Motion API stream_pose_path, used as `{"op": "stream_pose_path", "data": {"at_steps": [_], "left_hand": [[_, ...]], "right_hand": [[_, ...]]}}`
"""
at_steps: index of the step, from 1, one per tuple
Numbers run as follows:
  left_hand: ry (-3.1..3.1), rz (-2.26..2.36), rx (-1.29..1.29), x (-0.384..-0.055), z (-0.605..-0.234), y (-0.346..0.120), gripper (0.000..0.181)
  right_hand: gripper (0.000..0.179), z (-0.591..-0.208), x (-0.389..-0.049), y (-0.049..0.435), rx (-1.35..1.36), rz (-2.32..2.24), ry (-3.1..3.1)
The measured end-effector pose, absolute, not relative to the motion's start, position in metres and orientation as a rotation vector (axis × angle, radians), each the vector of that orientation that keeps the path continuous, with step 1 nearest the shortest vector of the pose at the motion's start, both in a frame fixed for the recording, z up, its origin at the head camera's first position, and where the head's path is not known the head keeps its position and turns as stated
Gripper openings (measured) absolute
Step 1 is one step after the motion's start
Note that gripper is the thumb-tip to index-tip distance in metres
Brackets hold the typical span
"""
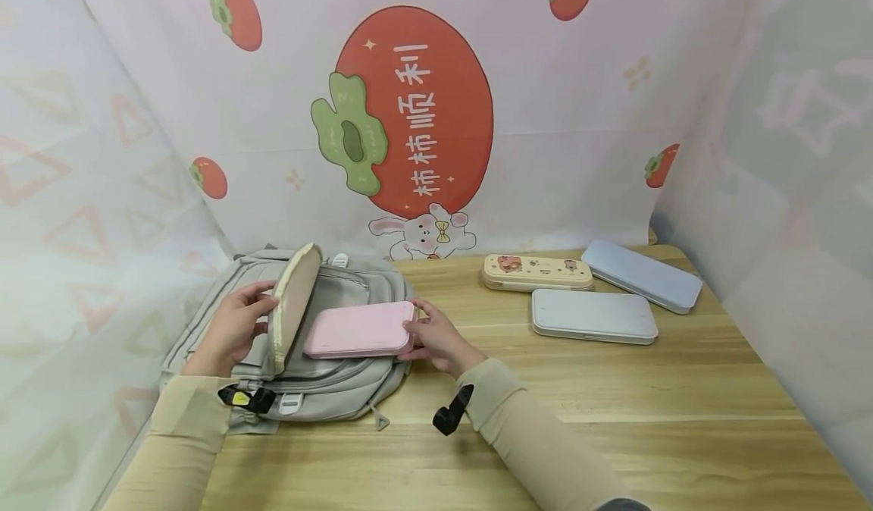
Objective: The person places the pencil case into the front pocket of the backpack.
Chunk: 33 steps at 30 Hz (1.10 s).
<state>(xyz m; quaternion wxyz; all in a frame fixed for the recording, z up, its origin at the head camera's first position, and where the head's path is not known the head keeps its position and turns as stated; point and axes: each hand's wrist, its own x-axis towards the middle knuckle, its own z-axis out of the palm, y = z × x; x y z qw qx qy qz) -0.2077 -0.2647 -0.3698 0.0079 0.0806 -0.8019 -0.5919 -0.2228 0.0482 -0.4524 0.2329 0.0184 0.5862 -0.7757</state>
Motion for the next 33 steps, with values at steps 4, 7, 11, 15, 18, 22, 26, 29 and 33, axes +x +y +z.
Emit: {"op": "stream_pose_path", "data": {"at_steps": [4,7,11,15,18,22,26,29,33], "left_hand": [[-2.500,-1.854,0.256,-0.208,-0.370,-0.265,0.048],[-2.502,-1.849,0.250,-0.209,-0.370,-0.265,0.048],[-2.506,-1.840,0.247,-0.208,-0.369,-0.266,0.047],[-2.508,-1.841,0.248,-0.208,-0.369,-0.267,0.047],[-2.509,-1.843,0.252,-0.207,-0.370,-0.268,0.047],[-2.511,-1.847,0.258,-0.207,-0.371,-0.268,0.048],[-2.511,-1.849,0.264,-0.206,-0.371,-0.268,0.048],[-2.510,-1.846,0.267,-0.206,-0.371,-0.268,0.048],[-2.507,-1.852,0.265,-0.206,-0.370,-0.269,0.048]], "right_hand": [[0.055,-0.452,-0.224,0.044,0.066,-2.091,1.658],[0.051,-0.451,-0.224,0.043,0.072,-2.049,1.708],[0.049,-0.449,-0.225,0.041,0.058,-2.015,1.726],[0.050,-0.447,-0.226,0.035,0.028,-2.007,1.720],[0.053,-0.444,-0.227,0.027,0.002,-2.002,1.724],[0.054,-0.440,-0.226,0.015,0.001,-2.000,1.718],[0.056,-0.437,-0.225,0.005,-0.001,-1.991,1.717],[0.055,-0.435,-0.224,-0.001,-0.011,-1.991,1.720],[0.052,-0.436,-0.223,-0.011,0.008,-2.008,1.724]]}}
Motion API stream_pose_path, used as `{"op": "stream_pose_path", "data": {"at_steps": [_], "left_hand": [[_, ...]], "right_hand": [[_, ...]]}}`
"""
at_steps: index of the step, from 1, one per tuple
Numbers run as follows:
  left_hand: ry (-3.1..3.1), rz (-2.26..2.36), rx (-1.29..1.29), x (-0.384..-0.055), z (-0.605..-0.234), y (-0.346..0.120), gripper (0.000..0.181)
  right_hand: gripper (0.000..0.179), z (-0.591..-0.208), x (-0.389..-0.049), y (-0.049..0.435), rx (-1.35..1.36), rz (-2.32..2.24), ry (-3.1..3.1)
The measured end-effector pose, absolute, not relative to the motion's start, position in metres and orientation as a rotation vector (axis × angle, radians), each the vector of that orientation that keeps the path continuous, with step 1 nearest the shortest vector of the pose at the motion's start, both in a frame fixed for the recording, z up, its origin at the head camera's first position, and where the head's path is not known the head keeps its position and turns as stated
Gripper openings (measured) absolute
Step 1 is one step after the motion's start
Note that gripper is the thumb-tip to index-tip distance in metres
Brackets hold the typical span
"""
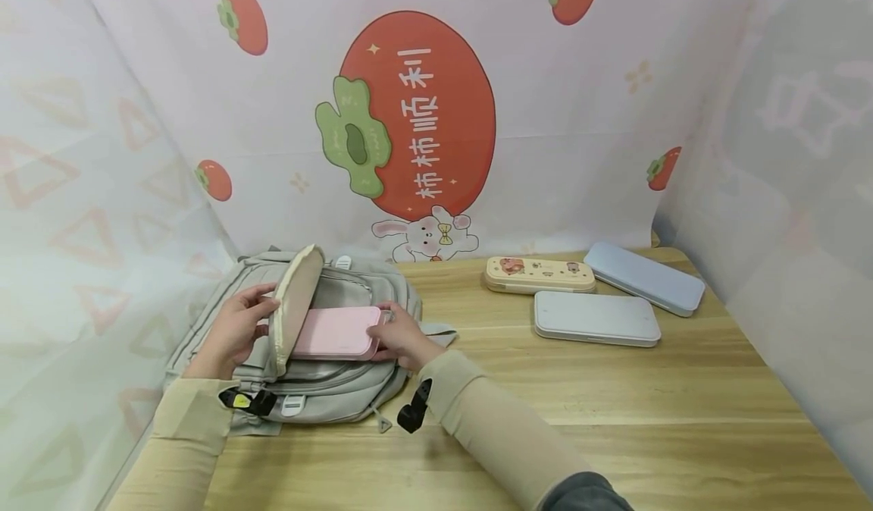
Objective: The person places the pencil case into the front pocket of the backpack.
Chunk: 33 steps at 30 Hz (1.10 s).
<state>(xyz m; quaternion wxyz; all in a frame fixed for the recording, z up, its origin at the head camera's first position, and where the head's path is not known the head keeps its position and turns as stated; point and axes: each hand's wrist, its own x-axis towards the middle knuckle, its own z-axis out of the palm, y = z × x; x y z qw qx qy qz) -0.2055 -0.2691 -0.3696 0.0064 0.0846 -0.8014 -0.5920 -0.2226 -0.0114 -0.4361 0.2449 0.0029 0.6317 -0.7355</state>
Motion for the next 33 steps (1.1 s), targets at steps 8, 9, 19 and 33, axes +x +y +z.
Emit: {"op": "stream_pose_path", "data": {"at_steps": [8,9,19,33], "left_hand": [[-2.488,-1.860,0.258,-0.205,-0.369,-0.272,0.048],[-2.486,-1.866,0.255,-0.204,-0.369,-0.272,0.048],[-2.487,-1.868,0.257,-0.205,-0.368,-0.267,0.049],[-2.502,-1.870,0.232,-0.202,-0.368,-0.268,0.049]], "right_hand": [[0.054,-0.441,-0.219,-0.034,0.053,-2.037,1.742],[0.055,-0.441,-0.218,-0.036,0.053,-2.043,1.747],[0.064,-0.444,-0.215,-0.048,0.024,-2.028,1.784],[0.068,-0.447,-0.214,-0.064,-0.001,-1.946,1.880]]}}
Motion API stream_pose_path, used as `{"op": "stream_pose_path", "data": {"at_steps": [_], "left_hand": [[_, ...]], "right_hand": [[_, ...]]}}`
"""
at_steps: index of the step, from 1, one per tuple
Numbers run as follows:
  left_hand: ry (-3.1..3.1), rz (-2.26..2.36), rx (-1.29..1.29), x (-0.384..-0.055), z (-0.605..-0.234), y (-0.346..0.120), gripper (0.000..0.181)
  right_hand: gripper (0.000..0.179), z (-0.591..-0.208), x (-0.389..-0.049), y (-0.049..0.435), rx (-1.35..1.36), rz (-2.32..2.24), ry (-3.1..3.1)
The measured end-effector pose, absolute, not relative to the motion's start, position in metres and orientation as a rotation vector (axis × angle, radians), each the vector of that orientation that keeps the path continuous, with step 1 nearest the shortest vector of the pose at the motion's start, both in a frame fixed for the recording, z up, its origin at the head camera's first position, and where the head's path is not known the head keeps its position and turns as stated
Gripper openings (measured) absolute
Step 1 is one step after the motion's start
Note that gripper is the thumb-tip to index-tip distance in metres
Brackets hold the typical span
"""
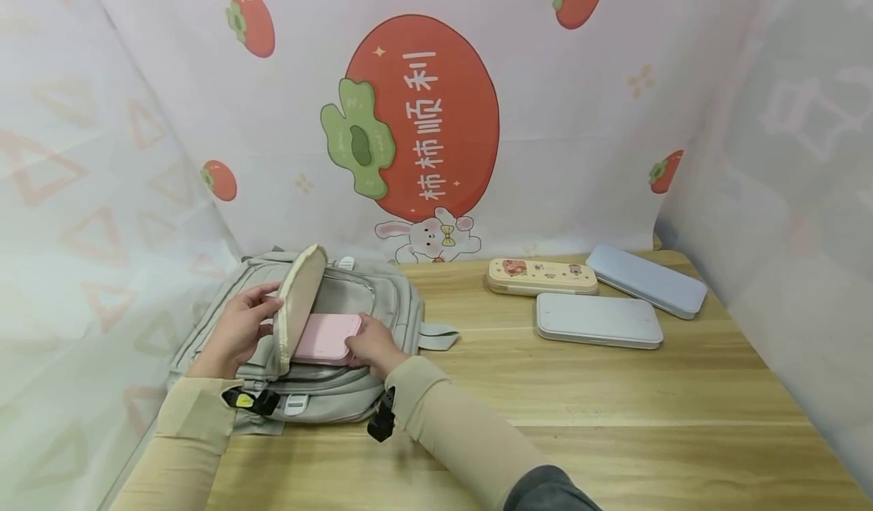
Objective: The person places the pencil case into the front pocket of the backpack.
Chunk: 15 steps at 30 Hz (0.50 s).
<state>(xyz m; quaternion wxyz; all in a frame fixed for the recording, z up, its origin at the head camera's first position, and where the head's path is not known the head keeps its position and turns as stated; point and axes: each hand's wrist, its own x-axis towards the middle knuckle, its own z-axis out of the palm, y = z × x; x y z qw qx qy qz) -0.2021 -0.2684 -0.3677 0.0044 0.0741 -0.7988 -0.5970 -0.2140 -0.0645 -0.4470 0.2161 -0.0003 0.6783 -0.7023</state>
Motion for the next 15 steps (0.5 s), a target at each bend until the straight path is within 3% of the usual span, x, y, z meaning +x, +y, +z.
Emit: {"op": "stream_pose_path", "data": {"at_steps": [15], "left_hand": [[-2.508,-1.868,0.249,-0.2018,-0.3676,-0.2689,0.049]], "right_hand": [[0.066,-0.4554,-0.2216,-0.0659,-0.039,-1.858,1.953]]}}
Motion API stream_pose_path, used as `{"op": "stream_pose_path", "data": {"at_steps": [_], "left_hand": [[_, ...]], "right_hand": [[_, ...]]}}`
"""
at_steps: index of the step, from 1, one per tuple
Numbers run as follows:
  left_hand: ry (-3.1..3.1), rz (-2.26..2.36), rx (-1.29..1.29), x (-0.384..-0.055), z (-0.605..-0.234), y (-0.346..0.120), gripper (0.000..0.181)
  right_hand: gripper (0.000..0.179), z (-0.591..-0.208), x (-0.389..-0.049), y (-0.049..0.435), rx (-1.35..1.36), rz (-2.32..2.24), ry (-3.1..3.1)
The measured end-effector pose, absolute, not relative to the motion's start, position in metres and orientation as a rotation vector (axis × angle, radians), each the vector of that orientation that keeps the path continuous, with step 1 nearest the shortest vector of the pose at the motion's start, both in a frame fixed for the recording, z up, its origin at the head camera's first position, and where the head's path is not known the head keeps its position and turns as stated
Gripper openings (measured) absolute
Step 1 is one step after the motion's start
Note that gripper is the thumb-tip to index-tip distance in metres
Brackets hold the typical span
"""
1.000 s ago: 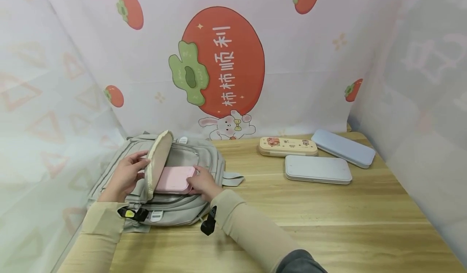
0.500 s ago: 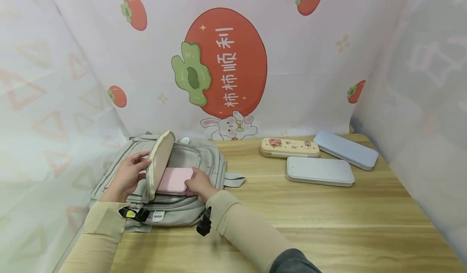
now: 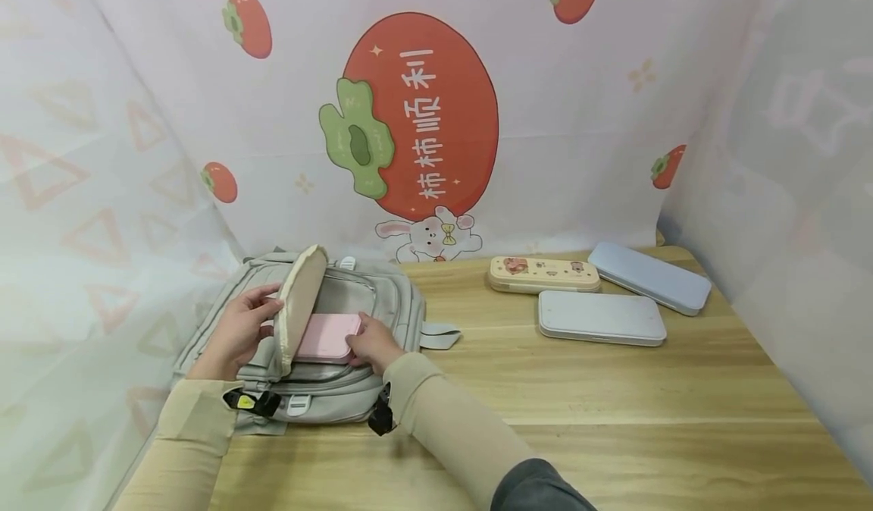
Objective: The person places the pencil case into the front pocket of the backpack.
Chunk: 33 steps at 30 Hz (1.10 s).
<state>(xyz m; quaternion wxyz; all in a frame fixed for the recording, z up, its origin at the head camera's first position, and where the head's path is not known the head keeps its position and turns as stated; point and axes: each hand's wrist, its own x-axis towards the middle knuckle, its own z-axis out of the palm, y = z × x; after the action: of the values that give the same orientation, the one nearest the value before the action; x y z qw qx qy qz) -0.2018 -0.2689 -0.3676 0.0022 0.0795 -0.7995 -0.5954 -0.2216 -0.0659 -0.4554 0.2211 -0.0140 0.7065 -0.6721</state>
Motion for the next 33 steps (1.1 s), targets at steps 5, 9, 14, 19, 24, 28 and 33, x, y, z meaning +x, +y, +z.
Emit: {"op": "stream_pose_path", "data": {"at_steps": [5,9,14,19,24,28,33], "left_hand": [[-2.513,-1.868,0.229,-0.204,-0.368,-0.267,0.050],[-2.519,-1.880,0.218,-0.202,-0.369,-0.268,0.051],[-2.524,-1.872,0.243,-0.197,-0.369,-0.272,0.051],[-2.518,-1.857,0.236,-0.196,-0.369,-0.275,0.050],[-2.517,-1.875,0.246,-0.197,-0.369,-0.276,0.051],[-2.505,-1.873,0.251,-0.198,-0.368,-0.277,0.051],[-2.497,-1.876,0.261,-0.199,-0.367,-0.279,0.051]], "right_hand": [[0.069,-0.456,-0.223,-0.056,-0.120,-1.774,2.035],[0.068,-0.455,-0.221,-0.047,-0.152,-1.752,2.013],[0.064,-0.453,-0.219,-0.039,-0.148,-1.794,1.890],[0.058,-0.446,-0.218,-0.031,-0.143,-1.830,1.846],[0.052,-0.446,-0.217,-0.022,-0.132,-1.816,1.823],[0.051,-0.445,-0.216,-0.012,-0.141,-1.825,1.781],[0.048,-0.442,-0.221,0.009,-0.166,-1.824,1.762]]}}
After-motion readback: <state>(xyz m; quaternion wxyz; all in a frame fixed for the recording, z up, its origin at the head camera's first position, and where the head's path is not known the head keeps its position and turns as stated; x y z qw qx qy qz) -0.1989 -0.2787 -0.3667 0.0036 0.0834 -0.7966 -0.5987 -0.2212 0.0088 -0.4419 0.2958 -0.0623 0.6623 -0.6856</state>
